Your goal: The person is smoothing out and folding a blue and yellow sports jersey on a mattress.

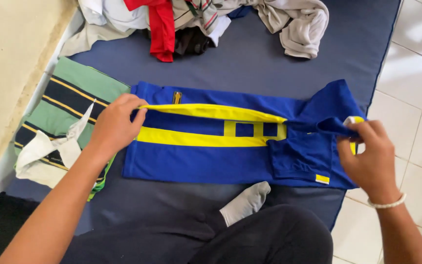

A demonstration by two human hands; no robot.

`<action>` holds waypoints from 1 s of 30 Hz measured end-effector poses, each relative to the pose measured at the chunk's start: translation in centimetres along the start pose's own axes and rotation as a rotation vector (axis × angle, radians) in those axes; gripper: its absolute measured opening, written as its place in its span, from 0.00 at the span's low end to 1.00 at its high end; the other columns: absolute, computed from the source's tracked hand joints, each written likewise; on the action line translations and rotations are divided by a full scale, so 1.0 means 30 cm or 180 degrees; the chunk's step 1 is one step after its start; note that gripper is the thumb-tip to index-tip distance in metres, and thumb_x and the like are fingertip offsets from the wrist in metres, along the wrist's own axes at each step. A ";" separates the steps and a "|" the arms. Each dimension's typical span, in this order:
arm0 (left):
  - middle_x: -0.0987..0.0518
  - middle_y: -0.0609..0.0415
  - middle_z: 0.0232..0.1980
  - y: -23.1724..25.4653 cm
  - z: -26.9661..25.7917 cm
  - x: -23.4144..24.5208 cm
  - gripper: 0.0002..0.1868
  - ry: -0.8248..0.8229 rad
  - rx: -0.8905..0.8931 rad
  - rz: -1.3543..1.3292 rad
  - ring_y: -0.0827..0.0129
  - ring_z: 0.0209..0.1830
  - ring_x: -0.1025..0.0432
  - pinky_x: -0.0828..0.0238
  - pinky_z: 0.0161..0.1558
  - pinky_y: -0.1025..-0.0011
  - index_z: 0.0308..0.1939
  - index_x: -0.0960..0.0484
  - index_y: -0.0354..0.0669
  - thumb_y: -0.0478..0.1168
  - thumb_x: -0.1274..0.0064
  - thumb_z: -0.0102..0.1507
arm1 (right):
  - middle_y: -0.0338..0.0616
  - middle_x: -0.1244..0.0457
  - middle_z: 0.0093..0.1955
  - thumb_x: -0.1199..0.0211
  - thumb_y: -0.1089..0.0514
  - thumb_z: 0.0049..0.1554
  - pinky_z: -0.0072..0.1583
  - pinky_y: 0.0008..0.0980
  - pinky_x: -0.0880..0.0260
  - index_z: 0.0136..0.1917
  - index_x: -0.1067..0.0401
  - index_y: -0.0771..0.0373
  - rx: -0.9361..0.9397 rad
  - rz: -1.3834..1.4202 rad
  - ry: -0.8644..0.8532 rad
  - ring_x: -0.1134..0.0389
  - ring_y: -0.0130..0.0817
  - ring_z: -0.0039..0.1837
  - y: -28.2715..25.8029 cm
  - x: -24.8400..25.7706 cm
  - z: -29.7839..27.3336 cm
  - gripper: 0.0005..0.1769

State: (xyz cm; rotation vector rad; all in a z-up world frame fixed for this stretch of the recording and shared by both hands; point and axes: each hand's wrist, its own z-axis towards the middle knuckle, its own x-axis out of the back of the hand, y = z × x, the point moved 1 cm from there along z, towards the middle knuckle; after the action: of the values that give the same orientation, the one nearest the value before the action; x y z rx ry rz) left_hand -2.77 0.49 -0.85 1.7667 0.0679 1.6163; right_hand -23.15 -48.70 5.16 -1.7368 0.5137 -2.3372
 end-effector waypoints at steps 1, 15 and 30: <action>0.21 0.54 0.53 -0.001 -0.030 -0.017 0.12 -0.0144 0.0177 0.0251 0.56 0.45 0.24 0.28 0.42 0.55 0.51 0.16 0.43 0.41 0.54 0.70 | 0.56 0.36 0.53 0.36 0.68 0.59 0.55 0.39 0.31 0.58 0.25 0.72 -0.0075 -0.0063 -0.0101 0.32 0.46 0.48 -0.013 -0.012 -0.038 0.14; 0.22 0.61 0.47 -0.201 -0.200 -0.203 0.08 0.0865 -0.0875 0.2127 0.66 0.55 0.26 0.30 0.49 0.69 0.46 0.18 0.59 0.43 0.41 0.63 | 0.47 0.35 0.52 0.29 0.61 0.50 0.57 0.45 0.27 0.53 0.22 0.57 -0.0349 -0.0736 0.0359 0.29 0.53 0.51 0.065 -0.123 -0.294 0.16; 0.18 0.63 0.52 -0.108 -0.291 -0.152 0.09 0.0198 -0.0766 0.2406 0.67 0.56 0.24 0.27 0.52 0.68 0.50 0.17 0.57 0.45 0.44 0.65 | 0.30 0.34 0.60 0.39 0.40 0.57 0.52 0.39 0.30 0.60 0.24 0.46 -0.1634 -0.0077 -0.2070 0.28 0.36 0.45 -0.010 -0.069 -0.365 0.20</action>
State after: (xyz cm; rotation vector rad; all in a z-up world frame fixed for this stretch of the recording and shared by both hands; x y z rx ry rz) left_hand -10.05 4.69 -6.90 1.6381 -0.8205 2.0783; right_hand -32.93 -45.89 0.64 -2.5679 1.0115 -1.5667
